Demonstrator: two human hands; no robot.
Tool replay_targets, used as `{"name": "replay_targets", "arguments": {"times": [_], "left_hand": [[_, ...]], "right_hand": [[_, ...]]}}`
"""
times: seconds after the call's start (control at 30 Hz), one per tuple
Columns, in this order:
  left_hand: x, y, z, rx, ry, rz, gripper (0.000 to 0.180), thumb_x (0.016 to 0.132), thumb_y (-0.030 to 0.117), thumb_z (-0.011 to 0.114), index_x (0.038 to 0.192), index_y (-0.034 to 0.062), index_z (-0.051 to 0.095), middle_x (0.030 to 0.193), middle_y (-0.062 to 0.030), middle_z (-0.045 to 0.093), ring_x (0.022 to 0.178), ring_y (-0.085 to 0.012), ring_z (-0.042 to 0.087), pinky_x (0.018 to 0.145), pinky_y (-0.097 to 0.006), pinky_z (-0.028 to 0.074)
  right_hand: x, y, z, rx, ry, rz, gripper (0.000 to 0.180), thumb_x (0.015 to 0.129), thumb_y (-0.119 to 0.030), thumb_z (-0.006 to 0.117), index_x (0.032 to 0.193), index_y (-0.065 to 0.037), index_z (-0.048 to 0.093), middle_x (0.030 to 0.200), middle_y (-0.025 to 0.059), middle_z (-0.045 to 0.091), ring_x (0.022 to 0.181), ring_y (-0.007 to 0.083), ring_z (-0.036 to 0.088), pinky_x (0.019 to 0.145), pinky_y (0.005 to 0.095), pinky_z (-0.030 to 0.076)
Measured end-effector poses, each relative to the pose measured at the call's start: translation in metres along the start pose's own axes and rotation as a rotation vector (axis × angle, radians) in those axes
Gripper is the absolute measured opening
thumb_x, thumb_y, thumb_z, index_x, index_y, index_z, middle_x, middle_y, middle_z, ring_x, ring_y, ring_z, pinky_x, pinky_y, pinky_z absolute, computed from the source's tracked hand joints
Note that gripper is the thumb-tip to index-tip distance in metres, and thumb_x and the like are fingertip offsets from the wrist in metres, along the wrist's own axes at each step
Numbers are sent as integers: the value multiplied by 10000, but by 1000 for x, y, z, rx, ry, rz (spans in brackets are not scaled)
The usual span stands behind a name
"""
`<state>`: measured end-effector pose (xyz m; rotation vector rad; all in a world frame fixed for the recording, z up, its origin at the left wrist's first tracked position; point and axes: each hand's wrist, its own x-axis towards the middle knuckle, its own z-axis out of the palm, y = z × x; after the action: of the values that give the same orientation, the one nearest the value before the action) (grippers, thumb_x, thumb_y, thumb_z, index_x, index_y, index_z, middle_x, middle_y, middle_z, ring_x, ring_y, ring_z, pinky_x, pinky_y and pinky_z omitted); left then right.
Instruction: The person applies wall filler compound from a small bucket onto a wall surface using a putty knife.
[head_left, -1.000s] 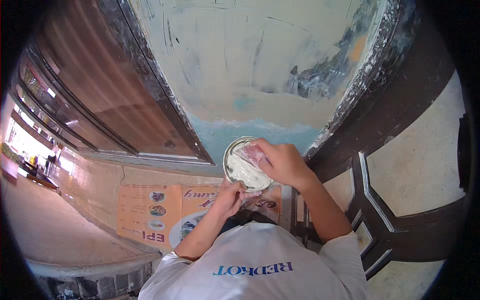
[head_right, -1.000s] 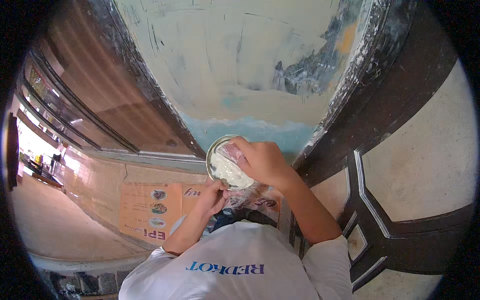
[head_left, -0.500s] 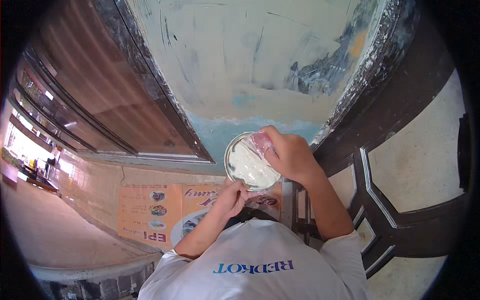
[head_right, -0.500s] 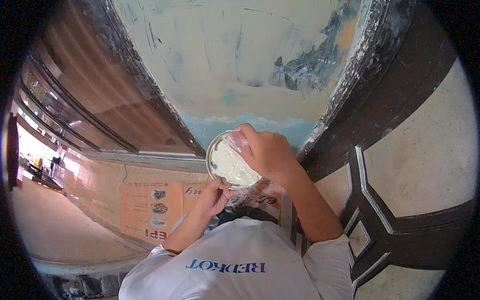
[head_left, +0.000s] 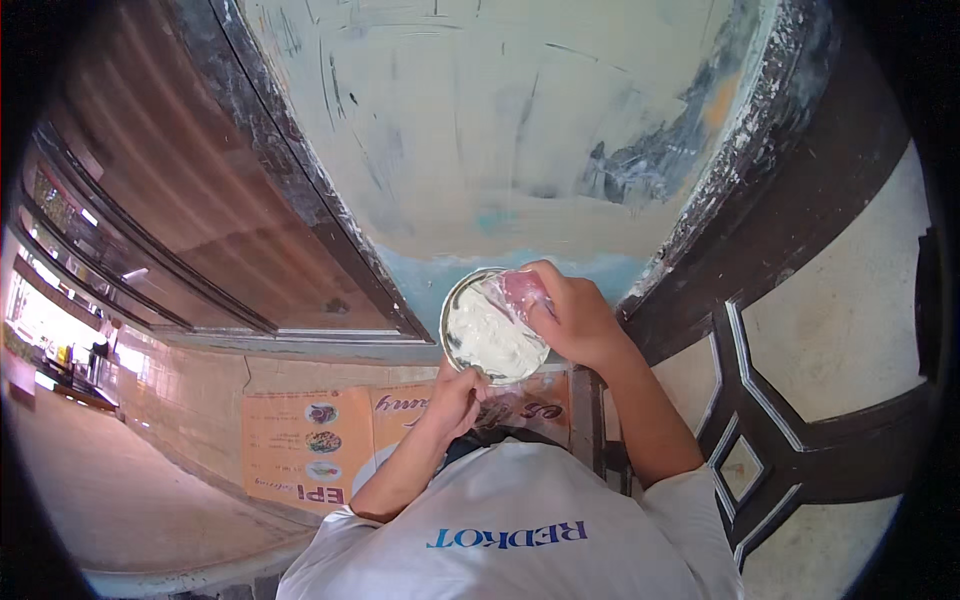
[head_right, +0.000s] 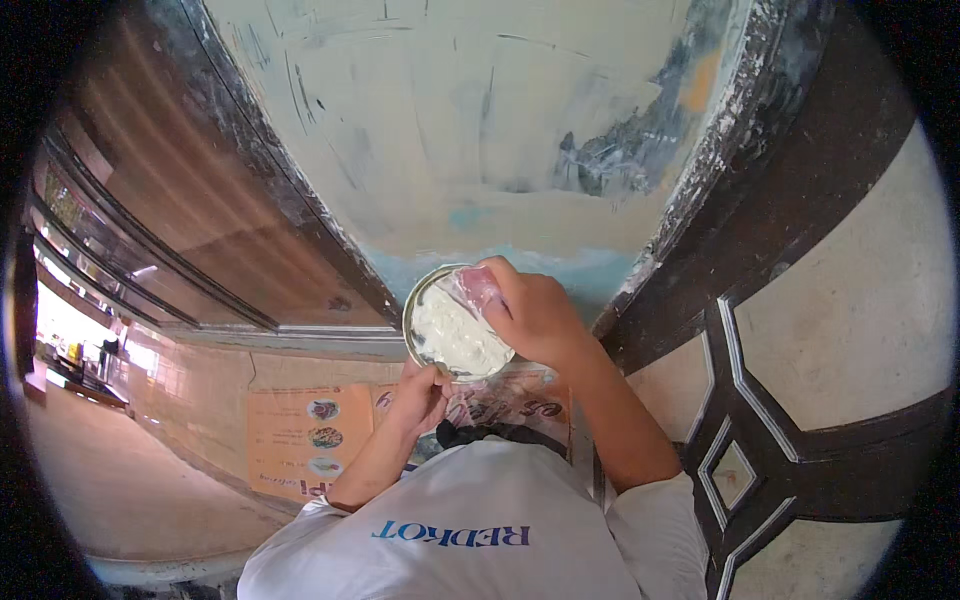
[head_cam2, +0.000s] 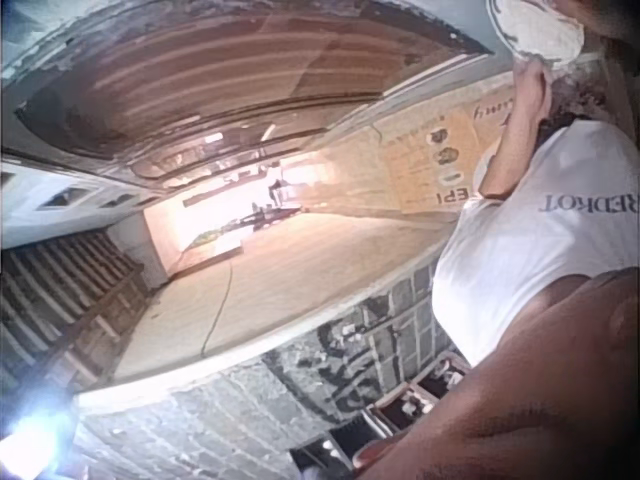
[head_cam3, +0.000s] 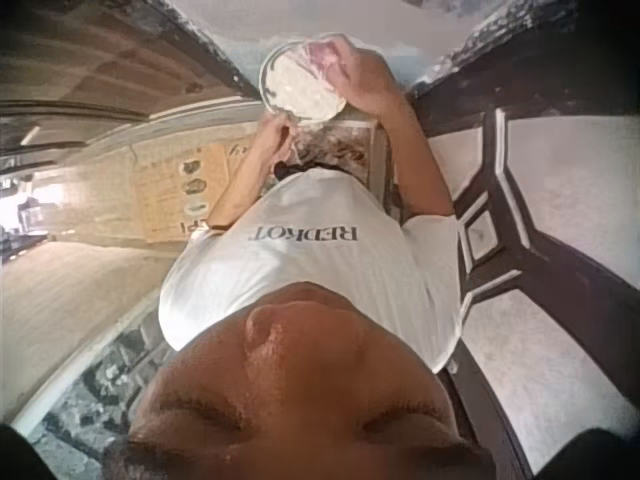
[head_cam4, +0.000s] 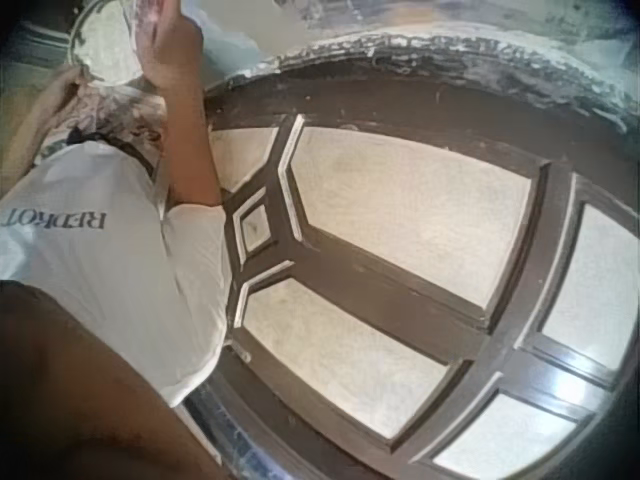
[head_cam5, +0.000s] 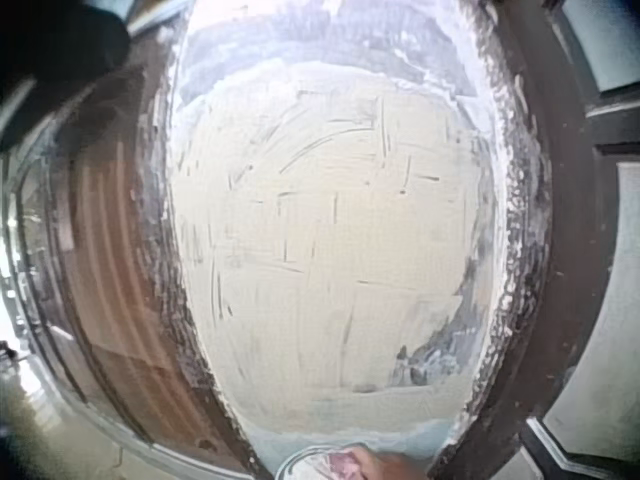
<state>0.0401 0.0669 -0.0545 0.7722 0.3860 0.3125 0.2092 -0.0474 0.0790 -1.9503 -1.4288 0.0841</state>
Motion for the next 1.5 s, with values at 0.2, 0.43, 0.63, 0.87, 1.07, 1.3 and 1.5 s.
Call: {"name": "replay_targets", "arguments": {"times": [0.2, 0.43, 0.63, 0.87, 1.07, 1.3, 1.5], "left_hand": [[-3, 25, 19, -58, -48, 10, 727, 724, -99, 386, 1423, 37, 240, 1356, -209, 446, 1177, -360, 544, 900, -498, 544], [-6, 29, 30, -142, -102, -37, 687, 759, -58, 379, 1425, 16, 227, 1379, -212, 433, 1204, -395, 515, 932, -531, 514], [-5, 20, 33, -229, -146, -28, 682, 771, -65, 378, 1427, 14, 208, 1382, -218, 425, 1200, -388, 521, 947, -518, 512], [-1, 8, 36, -255, -121, -48, 636, 767, -27, 411, 1390, -56, 290, 1348, -230, 475, 1166, -372, 551, 957, -511, 506], [-4, 9, 35, -344, -174, -84, 606, 774, 16, 458, 1363, -64, 342, 1313, -226, 513, 1138, -360, 573, 921, -500, 530], [-6, 18, 34, -328, -198, -60, 633, 769, 29, 484, 1374, -59, 321, 1318, -237, 503, 1117, -368, 586, 876, -497, 555], [-7, 24, 34, -328, -208, -38, 653, 779, 55, 481, 1394, -52, 287, 1340, -245, 477, 1131, -394, 571, 871, -520, 553]], "right_hand": [[-4, -11, 2, 60, 136, 96, 327, 836, -122, 566, 1154, -55, 529, 787, 197, 626, 707, 362, 636, 642, 397, 486], [-7, -13, 6, 6, 197, 64, 346, 819, -123, 557, 1160, -85, 517, 705, 187, 609, 660, 402, 608, 598, 478, 471], [-16, -9, 3, 47, 225, 98, 353, 810, -108, 564, 1159, -72, 519, 705, 186, 608, 654, 394, 611, 599, 466, 475], [-25, 4, -1, 107, 309, 112, 357, 818, -101, 584, 1167, -64, 517, 709, 200, 602, 656, 391, 614, 585, 435, 473], [-36, 8, -21, 189, 318, 43, 312, 903, -192, 604, 1157, -37, 511, 716, 154, 611, 618, 271, 624, 588, 354, 480], [-50, 28, -28, 655, 396, 91, 312, 953, -209, 588, 1178, -18, 489, 978, 69, 635, 864, 111, 588, 754, 260, 480], [-54, 47, -25, 831, 430, 14, 274, 951, -159, 590, 1182, -33, 515, 1034, 74, 641, 941, 111, 581, 851, 284, 458]]}}
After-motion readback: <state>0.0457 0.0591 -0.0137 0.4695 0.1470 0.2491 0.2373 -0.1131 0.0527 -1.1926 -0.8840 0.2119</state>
